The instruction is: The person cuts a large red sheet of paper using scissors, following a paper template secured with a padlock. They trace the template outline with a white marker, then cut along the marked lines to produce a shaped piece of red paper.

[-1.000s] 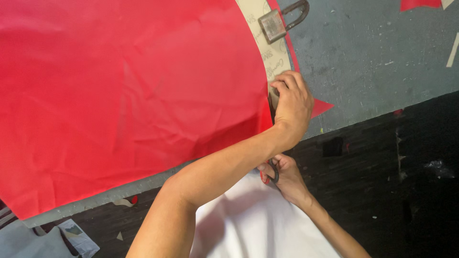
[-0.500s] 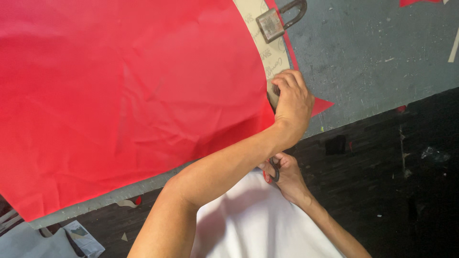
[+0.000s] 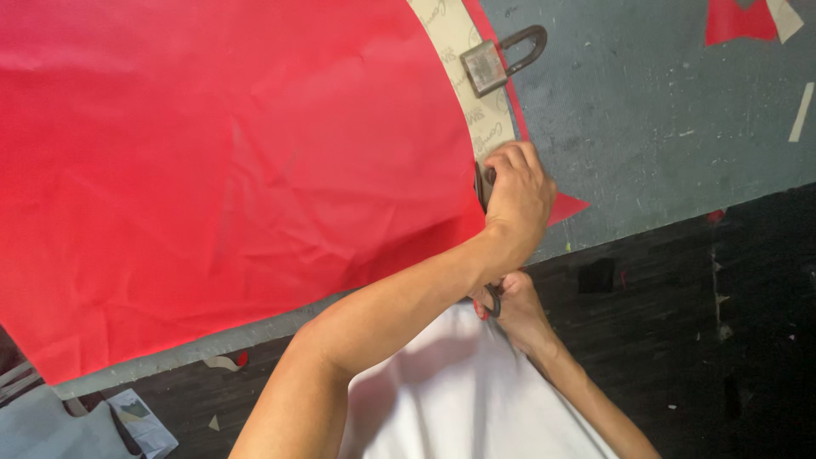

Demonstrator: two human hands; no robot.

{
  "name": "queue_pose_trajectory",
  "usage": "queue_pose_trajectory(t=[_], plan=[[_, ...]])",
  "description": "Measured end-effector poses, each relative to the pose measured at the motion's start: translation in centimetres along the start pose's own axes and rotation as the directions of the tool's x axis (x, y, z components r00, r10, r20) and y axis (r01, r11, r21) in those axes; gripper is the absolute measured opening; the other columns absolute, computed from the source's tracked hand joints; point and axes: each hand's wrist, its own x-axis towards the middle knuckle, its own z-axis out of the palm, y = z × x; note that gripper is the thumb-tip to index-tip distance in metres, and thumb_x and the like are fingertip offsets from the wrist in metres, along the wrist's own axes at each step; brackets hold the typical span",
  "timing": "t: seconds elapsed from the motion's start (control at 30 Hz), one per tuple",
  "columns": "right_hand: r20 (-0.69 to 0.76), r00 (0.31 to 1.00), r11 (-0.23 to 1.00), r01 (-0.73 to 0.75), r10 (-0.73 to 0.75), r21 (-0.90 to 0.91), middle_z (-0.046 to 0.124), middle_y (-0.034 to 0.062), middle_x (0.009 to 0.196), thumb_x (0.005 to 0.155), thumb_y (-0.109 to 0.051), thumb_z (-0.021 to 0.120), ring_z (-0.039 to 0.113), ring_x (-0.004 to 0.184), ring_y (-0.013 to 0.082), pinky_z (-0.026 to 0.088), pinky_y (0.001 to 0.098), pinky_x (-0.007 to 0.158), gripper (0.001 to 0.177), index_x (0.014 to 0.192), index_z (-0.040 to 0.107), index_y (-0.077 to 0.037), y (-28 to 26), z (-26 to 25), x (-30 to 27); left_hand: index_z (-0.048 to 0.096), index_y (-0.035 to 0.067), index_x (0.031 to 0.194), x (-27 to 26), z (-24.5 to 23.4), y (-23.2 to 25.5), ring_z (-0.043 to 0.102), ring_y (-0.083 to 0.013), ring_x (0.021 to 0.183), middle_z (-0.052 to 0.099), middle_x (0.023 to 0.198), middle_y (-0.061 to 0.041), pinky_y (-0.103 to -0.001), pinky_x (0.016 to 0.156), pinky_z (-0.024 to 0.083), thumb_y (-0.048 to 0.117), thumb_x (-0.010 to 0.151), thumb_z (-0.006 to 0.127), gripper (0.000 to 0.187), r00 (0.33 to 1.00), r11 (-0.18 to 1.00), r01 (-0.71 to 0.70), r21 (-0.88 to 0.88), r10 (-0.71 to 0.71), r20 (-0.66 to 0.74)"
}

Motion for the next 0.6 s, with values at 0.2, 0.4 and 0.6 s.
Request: queue_pose_trajectory(t=[0.2,0.4,0.6], plan=[[0.026,1.000,0.997,0.009,-0.011,0.074,0.064,0.0024,0.064,0.088,-0.021,0.078,0.060,0.055,0.0110,0.044,0.0263,0.050,0.023,0.080,0.064,-0.004,-0.7,-1.0,0.9,0.072,0.011,0.114,0.0,0.0,-0.1,0.056,-0.0436,0.113,0.055,0.128,-0.030,-0.055,0.089,0.049,0.034,0.082,0.064,0.040,0.998,0.997,-0.003,-0.076,-0.001,-0.060],[0.063,0.998,0.998,0.001,-0.005,0.065,0.064,0.0027,0.067,0.089,-0.012,0.077,0.059,0.057,0.0109,0.046,0.0262,0.052,0.016,0.083,0.065,-0.003,-1.3,-1.9,0.7,0.073,0.003,0.117,0.3,-0.3,0.1,0.057,-0.0465,0.116,0.053,0.130,-0.033,-0.056,0.094,0.045,0.033,0.086,0.065,0.044,0.998,0.996,0.063,-0.065,-0.062,0.016],[0.081,0.996,0.999,-0.028,0.025,0.039,0.064,0.0034,0.065,0.086,-0.008,0.076,0.060,0.057,0.0117,0.048,0.0271,0.052,0.013,0.082,0.066,-0.003,-2.3,-2.7,1.1,0.073,0.005,0.118,0.1,-1.0,-0.1,0.056,-0.0480,0.118,0.052,0.132,-0.034,-0.057,0.096,0.044,0.032,0.086,0.066,0.043,0.997,0.996,0.045,-0.081,-0.040,0.066]])
